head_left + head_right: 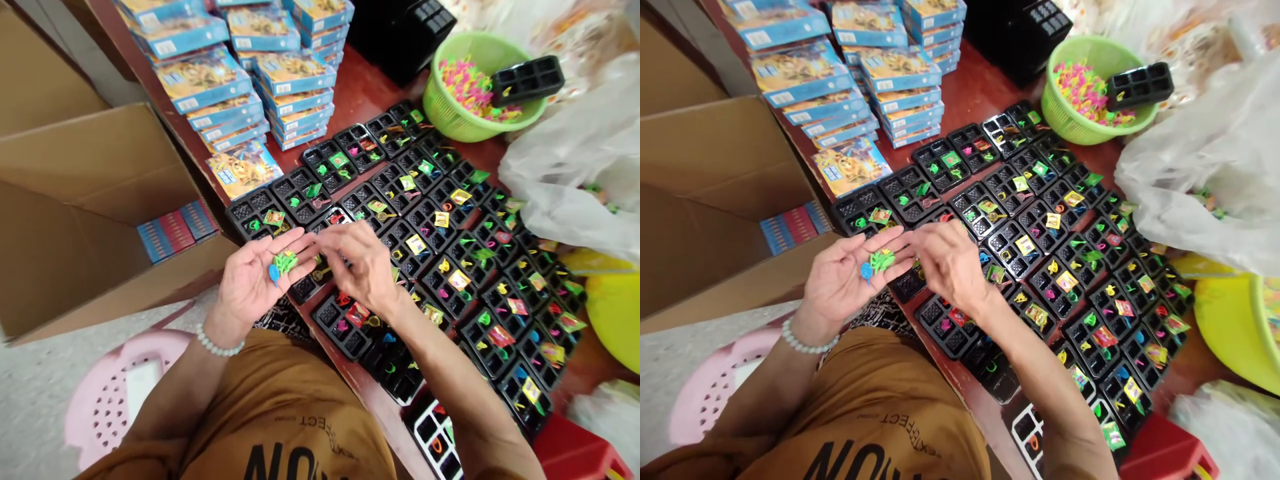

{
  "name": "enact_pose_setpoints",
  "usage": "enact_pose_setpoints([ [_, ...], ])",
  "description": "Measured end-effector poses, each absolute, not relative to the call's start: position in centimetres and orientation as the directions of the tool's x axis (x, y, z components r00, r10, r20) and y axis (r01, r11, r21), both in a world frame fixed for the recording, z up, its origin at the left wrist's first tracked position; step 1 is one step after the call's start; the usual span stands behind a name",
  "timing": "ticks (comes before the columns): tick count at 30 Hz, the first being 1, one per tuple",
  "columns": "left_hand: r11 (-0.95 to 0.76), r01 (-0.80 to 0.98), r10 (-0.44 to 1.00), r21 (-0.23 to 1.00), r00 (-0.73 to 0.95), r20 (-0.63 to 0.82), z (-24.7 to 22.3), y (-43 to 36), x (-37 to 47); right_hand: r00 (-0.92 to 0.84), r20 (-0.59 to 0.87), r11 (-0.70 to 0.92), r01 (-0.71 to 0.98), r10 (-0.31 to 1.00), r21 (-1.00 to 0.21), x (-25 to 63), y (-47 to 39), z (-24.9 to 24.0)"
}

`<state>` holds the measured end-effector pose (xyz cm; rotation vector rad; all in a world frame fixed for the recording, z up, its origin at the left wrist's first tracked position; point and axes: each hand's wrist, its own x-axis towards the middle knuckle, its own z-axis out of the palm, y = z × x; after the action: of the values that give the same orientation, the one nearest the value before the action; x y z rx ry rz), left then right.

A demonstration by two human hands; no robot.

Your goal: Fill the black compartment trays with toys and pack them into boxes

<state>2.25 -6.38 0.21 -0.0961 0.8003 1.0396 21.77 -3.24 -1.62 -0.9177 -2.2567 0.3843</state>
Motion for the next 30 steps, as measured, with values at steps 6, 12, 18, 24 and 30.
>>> enact_pose_setpoints([
  [6, 0.558, -0.800, 0.727, 0.223, 0.341, -0.596, -0.3, -6.3, 2.4, -0.641, 0.448, 0.782, 0.500, 0.623, -0.372, 20.1, -5.9, -1.3],
  [12, 0.546, -0.807, 0.710, 0.225, 0.303, -0.636, -0.5, -6.4, 2.4, -0.633, 0.396, 0.743, 0.514, 0.665, -0.428, 19.8, -5.4, -2.4],
  [18, 0.517, -0.816, 0.728, 0.260, 0.259, -0.635, -0.5, -6.2, 2.0, -0.441, 0.448, 0.622, 0.435, 0.778, -0.651, 19.8, -4.9, -1.5],
  [24, 0.296, -0.853, 0.771, 0.429, -0.052, -0.634, -0.5, -5.2, -1.3, -0.382, 0.368, 0.526, 0.526, 0.848, -0.668, 21.2, -2.3, -2.4],
  [30, 0.257, -0.854, 0.772, 0.453, -0.100, -0.628, -0.6, -5.1, -2.2, -0.630, 0.298, 0.696, 0.635, 0.717, -0.335, 19.3, -2.9, -4.7],
])
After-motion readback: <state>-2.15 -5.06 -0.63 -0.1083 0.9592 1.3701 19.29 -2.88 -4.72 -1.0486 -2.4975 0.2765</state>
